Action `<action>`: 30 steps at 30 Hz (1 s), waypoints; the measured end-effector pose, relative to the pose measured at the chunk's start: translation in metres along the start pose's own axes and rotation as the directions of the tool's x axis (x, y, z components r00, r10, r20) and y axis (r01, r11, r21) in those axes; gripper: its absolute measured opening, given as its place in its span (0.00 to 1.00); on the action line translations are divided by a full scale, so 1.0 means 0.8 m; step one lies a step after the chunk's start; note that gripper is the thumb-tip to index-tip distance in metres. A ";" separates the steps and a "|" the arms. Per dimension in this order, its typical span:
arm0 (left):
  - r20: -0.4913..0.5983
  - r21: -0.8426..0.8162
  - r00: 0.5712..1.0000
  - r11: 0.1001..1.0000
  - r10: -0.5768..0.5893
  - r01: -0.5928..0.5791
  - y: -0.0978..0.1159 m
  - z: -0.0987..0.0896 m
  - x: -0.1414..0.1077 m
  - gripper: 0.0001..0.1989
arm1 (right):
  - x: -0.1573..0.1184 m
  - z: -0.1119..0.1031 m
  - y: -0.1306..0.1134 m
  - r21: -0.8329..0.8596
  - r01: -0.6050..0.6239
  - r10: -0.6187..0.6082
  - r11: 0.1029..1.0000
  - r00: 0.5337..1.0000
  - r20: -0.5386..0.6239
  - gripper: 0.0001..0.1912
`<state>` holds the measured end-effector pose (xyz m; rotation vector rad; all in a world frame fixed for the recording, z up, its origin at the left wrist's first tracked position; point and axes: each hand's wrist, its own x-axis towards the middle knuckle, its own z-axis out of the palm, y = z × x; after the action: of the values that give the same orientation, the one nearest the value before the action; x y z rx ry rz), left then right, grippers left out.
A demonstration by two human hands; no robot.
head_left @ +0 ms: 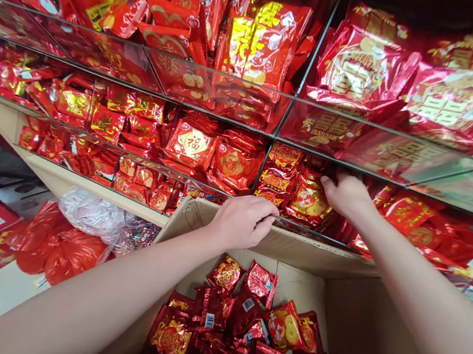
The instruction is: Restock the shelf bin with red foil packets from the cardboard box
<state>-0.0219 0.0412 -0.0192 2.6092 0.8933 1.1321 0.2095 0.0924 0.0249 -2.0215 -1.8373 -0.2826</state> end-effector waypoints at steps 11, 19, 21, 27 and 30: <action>-0.038 0.041 0.999 0.999 0.021 -0.019 -0.003 0.001 -0.001 0.10 | -0.143 -0.045 -0.044 0.342 0.315 -0.283 0.886 0.949 -0.142 0.15; -0.062 0.102 0.996 0.993 0.069 -0.063 -0.002 0.007 0.003 0.09 | -0.232 0.019 -0.059 0.302 0.367 -0.462 0.880 0.512 0.724 0.13; -0.078 0.105 0.994 0.992 0.082 -0.074 -0.002 0.009 0.003 0.09 | -0.220 0.046 -0.054 0.198 0.313 -0.352 0.929 0.576 0.738 0.16; -0.085 0.113 0.990 0.988 0.111 -0.101 -0.001 0.008 0.000 0.08 | -0.195 0.099 -0.059 0.101 0.200 -0.207 0.975 0.634 0.745 0.23; -0.084 0.092 0.989 0.990 0.118 -0.110 -0.001 0.008 -0.003 0.08 | -0.199 0.112 -0.054 0.045 0.154 -0.135 0.987 0.643 0.754 0.19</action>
<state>-0.0192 0.0412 -0.0256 2.7304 0.8375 1.2757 0.1381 -0.0124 -0.1136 -2.1860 -2.4788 0.6258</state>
